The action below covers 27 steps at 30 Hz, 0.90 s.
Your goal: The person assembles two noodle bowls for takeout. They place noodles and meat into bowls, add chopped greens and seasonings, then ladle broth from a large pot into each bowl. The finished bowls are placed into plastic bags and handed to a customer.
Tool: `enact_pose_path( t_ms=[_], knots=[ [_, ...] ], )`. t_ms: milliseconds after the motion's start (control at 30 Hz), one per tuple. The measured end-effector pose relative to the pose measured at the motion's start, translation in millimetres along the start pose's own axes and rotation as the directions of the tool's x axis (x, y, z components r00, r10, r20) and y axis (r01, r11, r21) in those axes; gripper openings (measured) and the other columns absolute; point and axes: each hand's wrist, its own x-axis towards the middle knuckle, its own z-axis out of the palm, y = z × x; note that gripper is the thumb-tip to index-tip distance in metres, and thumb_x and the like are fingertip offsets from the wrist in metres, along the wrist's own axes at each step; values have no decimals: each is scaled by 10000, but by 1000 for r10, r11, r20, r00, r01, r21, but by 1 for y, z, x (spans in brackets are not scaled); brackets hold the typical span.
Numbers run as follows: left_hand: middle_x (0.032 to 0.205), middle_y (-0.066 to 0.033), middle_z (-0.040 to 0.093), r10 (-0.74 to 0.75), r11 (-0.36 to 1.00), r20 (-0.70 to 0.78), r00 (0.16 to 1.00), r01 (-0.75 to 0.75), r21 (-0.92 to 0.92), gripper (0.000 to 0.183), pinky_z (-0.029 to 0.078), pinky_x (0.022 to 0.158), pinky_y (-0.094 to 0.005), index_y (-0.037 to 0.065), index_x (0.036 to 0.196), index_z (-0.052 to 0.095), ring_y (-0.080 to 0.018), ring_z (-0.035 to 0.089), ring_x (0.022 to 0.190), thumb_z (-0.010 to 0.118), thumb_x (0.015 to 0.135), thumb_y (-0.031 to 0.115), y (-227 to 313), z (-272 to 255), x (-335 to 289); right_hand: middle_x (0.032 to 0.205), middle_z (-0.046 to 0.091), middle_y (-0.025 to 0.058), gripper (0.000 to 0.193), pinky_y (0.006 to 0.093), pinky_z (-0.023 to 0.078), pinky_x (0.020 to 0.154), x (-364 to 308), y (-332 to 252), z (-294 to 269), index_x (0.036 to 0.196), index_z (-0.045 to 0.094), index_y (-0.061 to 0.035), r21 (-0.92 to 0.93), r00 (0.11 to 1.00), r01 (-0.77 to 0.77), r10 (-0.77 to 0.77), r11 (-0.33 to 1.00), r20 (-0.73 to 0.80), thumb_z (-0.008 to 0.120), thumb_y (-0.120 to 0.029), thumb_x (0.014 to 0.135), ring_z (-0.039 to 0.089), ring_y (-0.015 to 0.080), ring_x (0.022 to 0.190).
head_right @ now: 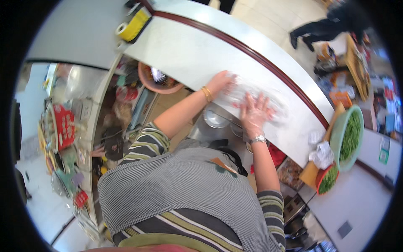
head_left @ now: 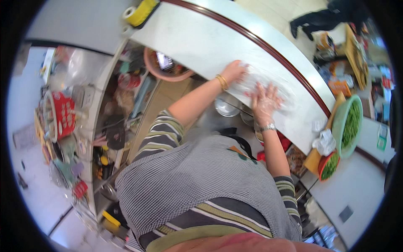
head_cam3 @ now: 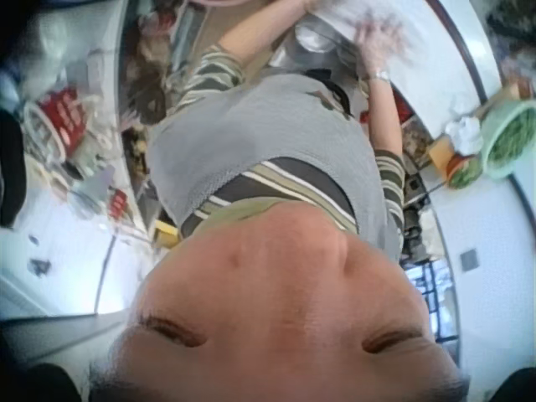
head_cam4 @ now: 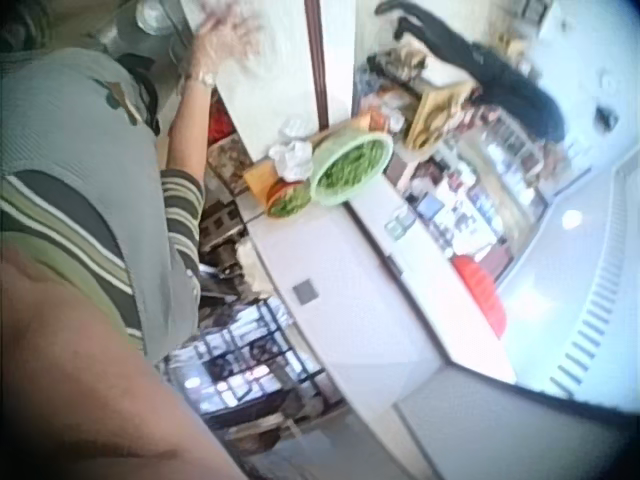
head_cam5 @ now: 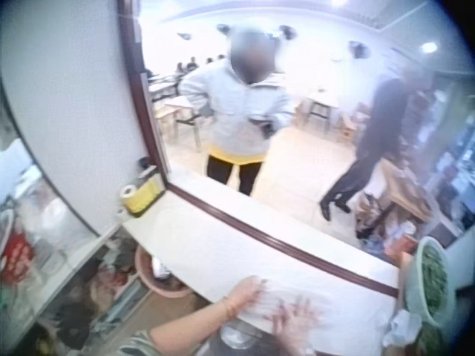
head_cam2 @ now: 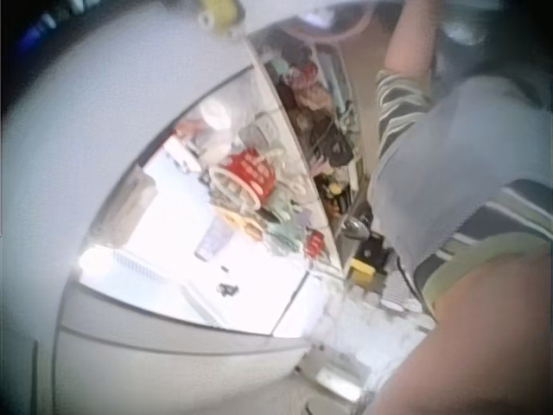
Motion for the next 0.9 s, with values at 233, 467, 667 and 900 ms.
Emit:
enact_pose_path(
  t_ms=[233, 467, 667, 900],
  knots=[
    [936, -92, 600, 581, 804, -661, 475, -464, 373, 217, 468, 822, -343, 13, 911, 611, -210, 578, 867, 473, 990, 161, -45, -94, -49, 1541, 306, 209, 604, 670, 194, 1089, -10, 3, 8, 1423, 481, -270, 41, 994, -1, 6, 999, -113, 686, -362, 862, 307, 434, 1410],
    [1091, -232, 647, 379, 603, -567, 731, 269, 751, 324, 484, 912, -473, -7, 1011, 688, -399, 594, 1039, 632, 891, 289, -109, -204, -72, 1528, 312, 212, 699, 622, 201, 1117, -8, 1, 7, 1457, 413, -205, 113, 991, 20, -5, 993, -135, 707, -335, 836, 301, 404, 1416],
    [1436, -150, 511, 52, 230, -493, 868, 470, 852, 790, 474, 994, -429, 88, 1399, 510, -312, 573, 1235, 537, 855, 660, -105, -219, -15, 1526, 302, 236, 690, 602, 205, 1130, -8, -1, 3, 1436, 416, -128, 137, 995, -24, 38, 990, -97, 699, -333, 841, 295, 419, 1414],
    [1475, -132, 475, -50, 250, -446, 893, 444, 860, 812, 456, 1041, -418, 194, 1488, 413, -303, 505, 1321, 591, 826, 629, -99, -236, 4, 1519, 323, 244, 683, 573, 208, 1148, -9, 0, 5, 1409, 430, -97, 178, 986, -56, 82, 982, -143, 704, -302, 818, 310, 414, 1408]
  ],
)
